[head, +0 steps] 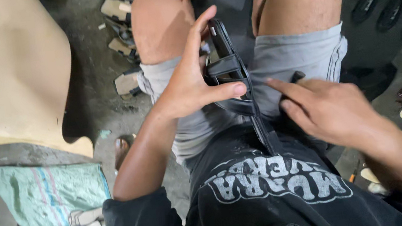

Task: The person assembles sandals by attaching straps to the sole using a handheld tool. They repeatedly position the strap, press the tool to secure it, and inspect the connection before moving to the next unit.

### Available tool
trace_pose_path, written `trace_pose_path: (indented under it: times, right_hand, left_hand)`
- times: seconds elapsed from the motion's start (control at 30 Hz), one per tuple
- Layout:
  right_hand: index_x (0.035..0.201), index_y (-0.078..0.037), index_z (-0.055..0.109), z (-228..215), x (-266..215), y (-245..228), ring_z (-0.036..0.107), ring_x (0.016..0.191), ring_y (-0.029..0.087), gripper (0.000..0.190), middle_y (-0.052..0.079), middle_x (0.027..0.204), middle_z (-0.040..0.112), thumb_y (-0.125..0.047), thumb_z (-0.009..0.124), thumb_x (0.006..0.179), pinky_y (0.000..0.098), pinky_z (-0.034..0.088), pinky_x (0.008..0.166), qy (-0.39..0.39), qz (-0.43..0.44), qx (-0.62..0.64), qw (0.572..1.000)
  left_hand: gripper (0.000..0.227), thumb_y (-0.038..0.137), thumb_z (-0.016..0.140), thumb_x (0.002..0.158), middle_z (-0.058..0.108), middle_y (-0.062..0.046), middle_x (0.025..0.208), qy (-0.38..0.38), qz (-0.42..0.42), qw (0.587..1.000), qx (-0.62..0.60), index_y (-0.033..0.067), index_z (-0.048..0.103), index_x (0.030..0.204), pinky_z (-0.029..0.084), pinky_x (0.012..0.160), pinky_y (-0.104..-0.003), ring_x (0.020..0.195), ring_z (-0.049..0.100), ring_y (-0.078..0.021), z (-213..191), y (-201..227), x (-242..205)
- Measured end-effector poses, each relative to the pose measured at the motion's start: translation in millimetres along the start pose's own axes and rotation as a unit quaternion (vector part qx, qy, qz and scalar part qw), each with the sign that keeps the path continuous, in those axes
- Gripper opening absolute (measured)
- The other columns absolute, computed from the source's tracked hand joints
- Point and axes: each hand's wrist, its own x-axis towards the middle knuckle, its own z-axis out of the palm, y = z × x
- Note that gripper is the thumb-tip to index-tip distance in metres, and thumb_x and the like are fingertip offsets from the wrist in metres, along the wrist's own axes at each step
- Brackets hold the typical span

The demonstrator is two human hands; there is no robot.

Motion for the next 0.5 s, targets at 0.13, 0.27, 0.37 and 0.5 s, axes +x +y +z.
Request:
trace_pose_path:
  times: [0.13, 0.27, 0.37, 0.5]
  right_hand:
    - [0.139, -0.031, 0.063, 20.8, -7.9, 25.6, 0.068, 0.086, 0.031, 0.072, 0.011, 0.091, 0.063, -0.023, 0.074, 0.069, 0.0442, 0.058, 0.072, 0.03, -0.059, -0.145, 0.987]
    - [0.133, -0.017, 0.062, 34.0, -17.8, 56.6, 0.068, 0.093, 0.029, 0.054, 0.013, 0.101, 0.065, -0.01, 0.075, 0.08, 0.0389, 0.055, 0.077, 0.111, -0.044, 0.015, 0.993]
    - [0.139, -0.007, 0.06, 39.7, -24.5, 65.1, 0.066, 0.094, 0.02, 0.052, 0.012, 0.103, 0.067, -0.004, 0.073, 0.088, 0.0313, 0.053, 0.085, 0.176, 0.031, 0.29, 0.94]
    - [0.117, -0.001, 0.069, 47.6, -23.1, 56.6, 0.068, 0.09, 0.021, 0.032, 0.014, 0.1, 0.07, -0.007, 0.077, 0.087, 0.0292, 0.054, 0.084, 0.153, -0.051, 0.431, 0.888]
  left_hand:
    - [0.119, 0.035, 0.096, 0.086, 0.028, -0.016, 0.163, -0.023, 0.029, 0.997, 0.065, 0.0118, 0.012, 0.166, 0.034, 0.13, -0.042, 0.151, 0.033, -0.0291, -7.8, -18.1, -4.2]
    - [0.099, 0.039, 0.091, 0.093, 0.014, -0.015, 0.171, -0.006, 0.102, 0.971, 0.214, 0.0192, 0.022, 0.161, 0.029, 0.132, -0.044, 0.158, 0.03, -0.0348, 2.8, -29.0, 1.4]
    - [0.09, 0.047, 0.09, 0.092, 0.001, -0.019, 0.172, -0.045, 0.11, 0.974, 0.195, 0.0256, 0.033, 0.158, 0.035, 0.129, -0.043, 0.156, 0.029, -0.036, 6.0, -33.5, 0.6]
    - [0.125, 0.057, 0.104, 0.071, -0.007, -0.023, 0.167, -0.078, 0.157, 0.969, 0.175, 0.021, 0.023, 0.159, 0.029, 0.133, -0.05, 0.16, 0.011, -0.0433, 4.9, -33.5, 5.0]
